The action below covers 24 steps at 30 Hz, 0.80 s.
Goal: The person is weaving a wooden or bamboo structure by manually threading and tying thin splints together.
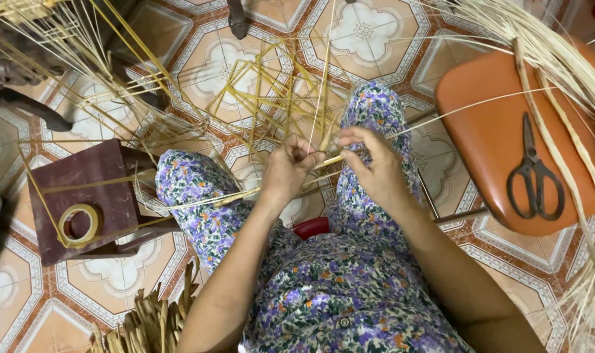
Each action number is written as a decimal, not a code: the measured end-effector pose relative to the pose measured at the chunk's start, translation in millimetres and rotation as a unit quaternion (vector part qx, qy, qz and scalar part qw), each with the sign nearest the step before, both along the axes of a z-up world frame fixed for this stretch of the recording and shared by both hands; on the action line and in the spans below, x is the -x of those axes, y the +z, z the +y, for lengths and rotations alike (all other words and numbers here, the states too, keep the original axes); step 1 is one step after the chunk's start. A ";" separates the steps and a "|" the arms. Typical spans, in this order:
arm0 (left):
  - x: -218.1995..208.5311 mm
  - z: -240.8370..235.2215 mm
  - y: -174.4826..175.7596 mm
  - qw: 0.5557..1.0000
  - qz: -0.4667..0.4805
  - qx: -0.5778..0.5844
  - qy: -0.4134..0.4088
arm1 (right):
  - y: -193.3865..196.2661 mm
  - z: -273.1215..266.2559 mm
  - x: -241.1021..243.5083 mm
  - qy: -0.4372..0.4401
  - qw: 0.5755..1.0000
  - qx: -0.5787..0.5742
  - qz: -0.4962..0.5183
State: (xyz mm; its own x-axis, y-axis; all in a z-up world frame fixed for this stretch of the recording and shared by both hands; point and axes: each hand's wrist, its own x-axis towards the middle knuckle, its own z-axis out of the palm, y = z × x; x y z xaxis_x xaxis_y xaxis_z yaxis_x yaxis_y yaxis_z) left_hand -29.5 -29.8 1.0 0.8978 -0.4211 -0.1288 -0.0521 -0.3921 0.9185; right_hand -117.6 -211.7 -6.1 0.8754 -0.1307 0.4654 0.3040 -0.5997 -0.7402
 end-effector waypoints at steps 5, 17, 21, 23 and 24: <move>-0.2 -1.3 5.9 1.000 0.001 -0.028 0.005 | -26.2 6.2 40.2 -0.077 0.993 -0.087 -0.021; -9.3 10.8 -9.0 0.987 -0.033 -0.104 -0.116 | -47.7 9.3 29.8 -0.024 0.970 -0.064 0.233; -4.3 16.2 18.1 0.987 0.029 -0.093 -0.128 | -30.3 -16.6 23.6 -0.007 0.904 -0.237 0.356; -3.1 17.7 14.8 0.985 0.046 -0.091 -0.139 | -22.7 -25.1 22.1 -0.009 0.883 -0.291 0.369; -2.8 17.5 8.1 0.986 0.030 -0.056 -0.153 | -18.3 -25.9 22.1 -0.006 0.871 -0.338 0.357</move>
